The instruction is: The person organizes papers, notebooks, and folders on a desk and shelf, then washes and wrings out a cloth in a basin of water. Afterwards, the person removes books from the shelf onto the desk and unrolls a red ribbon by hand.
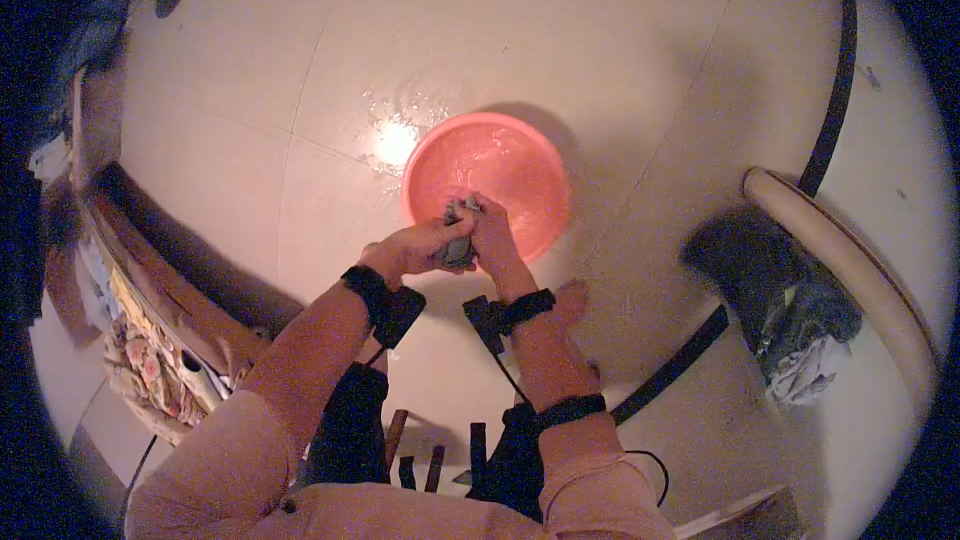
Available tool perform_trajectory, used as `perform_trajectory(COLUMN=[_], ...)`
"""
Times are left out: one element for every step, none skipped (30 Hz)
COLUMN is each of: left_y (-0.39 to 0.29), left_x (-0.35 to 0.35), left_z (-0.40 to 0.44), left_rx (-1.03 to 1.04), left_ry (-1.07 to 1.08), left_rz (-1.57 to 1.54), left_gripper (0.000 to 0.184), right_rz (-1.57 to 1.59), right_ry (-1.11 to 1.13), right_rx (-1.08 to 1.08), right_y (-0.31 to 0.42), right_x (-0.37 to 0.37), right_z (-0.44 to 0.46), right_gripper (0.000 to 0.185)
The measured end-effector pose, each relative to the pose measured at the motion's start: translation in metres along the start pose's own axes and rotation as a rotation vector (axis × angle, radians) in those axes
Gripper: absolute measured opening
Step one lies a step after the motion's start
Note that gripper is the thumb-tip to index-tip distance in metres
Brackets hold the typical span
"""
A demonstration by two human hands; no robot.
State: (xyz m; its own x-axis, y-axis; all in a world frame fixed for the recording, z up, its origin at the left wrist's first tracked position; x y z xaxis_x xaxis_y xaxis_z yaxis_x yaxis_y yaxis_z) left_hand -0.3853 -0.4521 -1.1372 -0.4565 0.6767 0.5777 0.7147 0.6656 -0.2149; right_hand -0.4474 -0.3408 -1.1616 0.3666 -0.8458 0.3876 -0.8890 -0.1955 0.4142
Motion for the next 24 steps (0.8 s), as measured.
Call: perform_trajectory(left_y=[-0.003,-0.007,-0.01,-0.012,-0.016,-0.019,-0.022,-0.026,-0.029,-0.03,-0.027,-0.024,-0.021,-0.017,-0.014,-0.011,-0.008,-0.004,0.002,-0.001,-0.004,-0.006,-0.01,-0.015], left_x=[0.002,0.007,0.014,0.021,0.026,0.032,0.037,0.042,0.049,0.054,0.055,0.059,0.064,0.071,0.077,0.082,0.087,0.09,0.092,0.104,0.113,0.12,0.128,0.136], left_z=[-0.005,-0.012,-0.017,-0.026,-0.03,-0.037,-0.044,-0.05,-0.057,-0.061,-0.061,-0.062,-0.063,-0.064,-0.066,-0.068,-0.072,-0.079,-0.083,-0.095,-0.104,-0.115,-0.124,-0.134], left_rx=[-0.031,-0.064,-0.085,-0.088,-0.091,-0.09,-0.085,-0.091,-0.097,-0.09,-0.068,-0.047,-0.038,0.05,0.139,0.145,0.316,0.484,0.473,0.439,0.408,0.4,0.365,0.336], left_ry=[0.012,0.026,0.017,0.012,0.032,0.052,0.049,0.097,0.145,0.145,0.1,0.054,0.054,-0.002,-0.062,-0.064,-0.12,-0.177,-0.179,-0.292,-0.403,-0.402,-0.401,-0.403], left_rz=[0.129,0.257,0.253,0.25,0.318,0.386,0.387,0.453,0.519,0.52,0.706,0.89,0.893,1.086,1.277,1.279,1.401,1.517,1.516,1.454,1.391,1.389,1.444,1.5], left_gripper=[0.043,0.038,0.029,0.029,0.026,0.023,0.023,0.021,0.021,0.021,0.025,0.03,0.03,0.031,0.033,0.033,0.03,0.028,0.028,0.025,0.024,0.024,0.024,0.024], right_rz=[0.062,0.125,0.194,0.196,0.188,0.179,0.176,0.19,0.205,0.201,0.225,0.25,0.246,0.178,0.111,0.108,0.031,-0.043,-0.039,-0.068,-0.099,-0.098,-0.105,-0.115], right_ry=[0.025,0.048,0.033,0.035,-0.016,-0.066,-0.061,-0.078,-0.096,-0.093,-0.103,-0.114,-0.112,-0.13,-0.15,-0.147,-0.203,-0.259,-0.256,-0.29,-0.324,-0.325,-0.361,-0.395], right_rx=[-0.007,-0.015,0.011,0.017,-0.038,-0.095,-0.097,-0.049,-0.001,-0.006,-0.009,-0.013,-0.02,-0.102,-0.183,-0.188,-0.199,-0.204,-0.195,-0.241,-0.29,-0.282,-0.249,-0.223], right_y=[0.003,0.008,0.018,0.02,0.024,0.028,0.031,0.036,0.042,0.045,0.045,0.043,0.042,0.042,0.043,0.043,0.046,0.047,0.046,0.047,0.049,0.049,0.049,0.054], right_x=[0.002,0.007,0.015,0.021,0.024,0.028,0.031,0.034,0.038,0.042,0.043,0.042,0.042,0.044,0.044,0.044,0.047,0.051,0.055,0.056,0.059,0.061,0.062,0.063], right_z=[-0.008,-0.019,-0.032,-0.041,-0.044,-0.05,-0.058,-0.067,-0.077,-0.084,-0.087,-0.09,-0.093,-0.097,-0.102,-0.106,-0.111,-0.115,-0.118,-0.119,-0.124,-0.13,-0.134,-0.137], right_gripper=[0.02,0.022,0.033,0.033,0.037,0.04,0.04,0.042,0.043,0.043,0.041,0.038,0.038,0.035,0.032,0.032,0.029,0.027,0.027,0.025,0.024,0.024,0.021,0.019])
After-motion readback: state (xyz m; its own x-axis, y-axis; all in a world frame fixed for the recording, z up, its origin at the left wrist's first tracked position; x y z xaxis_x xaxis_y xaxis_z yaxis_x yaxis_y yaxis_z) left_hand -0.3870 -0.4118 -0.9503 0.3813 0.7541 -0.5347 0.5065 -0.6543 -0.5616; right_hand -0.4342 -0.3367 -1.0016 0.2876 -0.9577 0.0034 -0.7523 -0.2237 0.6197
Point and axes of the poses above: each hand's wrist, its own z-axis towards the middle knuckle, its own x-axis out of the palm, y = z × x, the point moved 1 cm from there along z, towards the middle knuckle, and after that the axes turned 10 degrees about x, right-handed, at the moved point
